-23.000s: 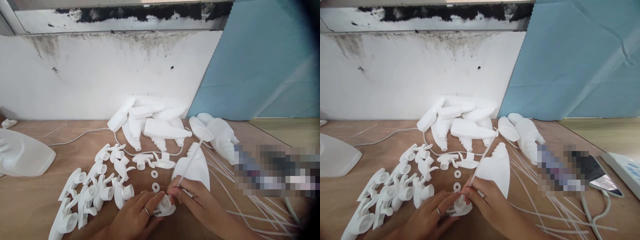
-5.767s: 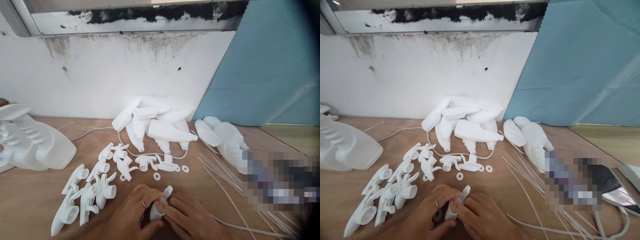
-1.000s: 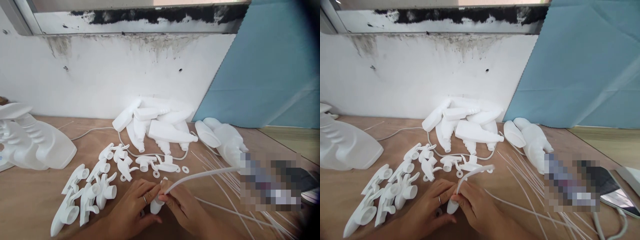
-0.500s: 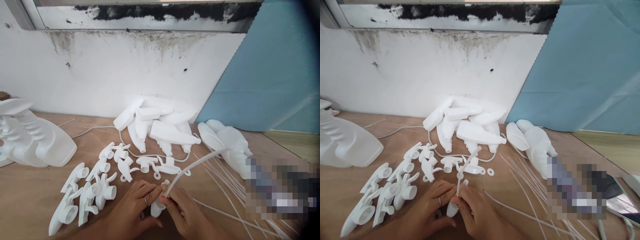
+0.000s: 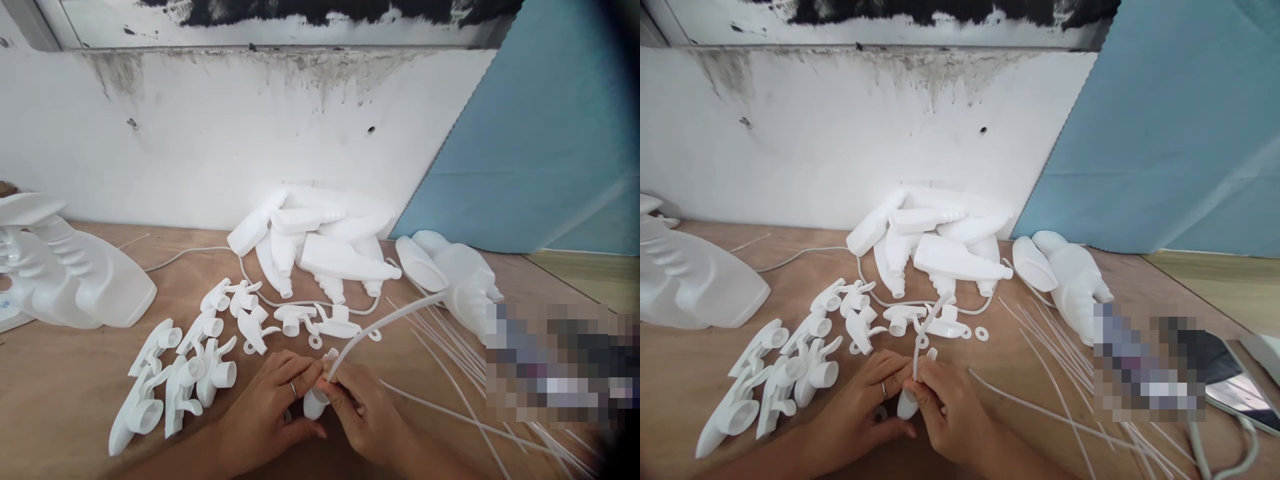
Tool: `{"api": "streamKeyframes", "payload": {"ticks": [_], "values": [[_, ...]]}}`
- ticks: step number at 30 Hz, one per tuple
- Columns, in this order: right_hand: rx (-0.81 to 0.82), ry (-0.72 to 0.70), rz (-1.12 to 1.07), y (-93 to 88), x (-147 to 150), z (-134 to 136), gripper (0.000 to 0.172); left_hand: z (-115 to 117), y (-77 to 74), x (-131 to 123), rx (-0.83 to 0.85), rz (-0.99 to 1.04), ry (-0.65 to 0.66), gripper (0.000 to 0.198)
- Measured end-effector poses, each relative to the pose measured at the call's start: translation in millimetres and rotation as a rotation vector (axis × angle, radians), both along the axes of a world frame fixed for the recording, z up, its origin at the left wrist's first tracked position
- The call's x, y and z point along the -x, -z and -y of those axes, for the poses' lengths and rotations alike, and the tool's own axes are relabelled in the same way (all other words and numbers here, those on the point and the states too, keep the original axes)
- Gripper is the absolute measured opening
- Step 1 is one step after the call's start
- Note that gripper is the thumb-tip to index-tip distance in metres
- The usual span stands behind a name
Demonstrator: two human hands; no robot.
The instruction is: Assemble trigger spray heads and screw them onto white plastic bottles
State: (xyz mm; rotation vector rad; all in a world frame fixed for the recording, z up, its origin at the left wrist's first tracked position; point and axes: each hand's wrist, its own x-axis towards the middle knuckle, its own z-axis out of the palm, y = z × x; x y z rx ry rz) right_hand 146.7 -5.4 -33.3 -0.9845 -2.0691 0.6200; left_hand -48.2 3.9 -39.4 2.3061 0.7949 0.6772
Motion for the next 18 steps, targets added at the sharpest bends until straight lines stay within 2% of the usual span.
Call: {"api": "streamKeyframes", "payload": {"ticks": [5,10,15,18], "values": [[0.011,-0.025,-0.008,-2.5,1,-1,0.029,1,-1.9,-2,0.019,0.007,-0.016,0.067],[0.054,-0.007,-0.016,-2.1,-1,0,0.030,3,-1.0,-2,-0.005,-0.031,-0.019,0.079],[0.078,0.020,-0.051,7.3,-4,1,0.026,4,1.4,-1,-0.008,-0.045,-0.024,0.090],[0.097,0.032,-0.061,14.2,-4,3,0.023,4,-0.9,0,0.037,-0.027,-0.029,0.083]]}}
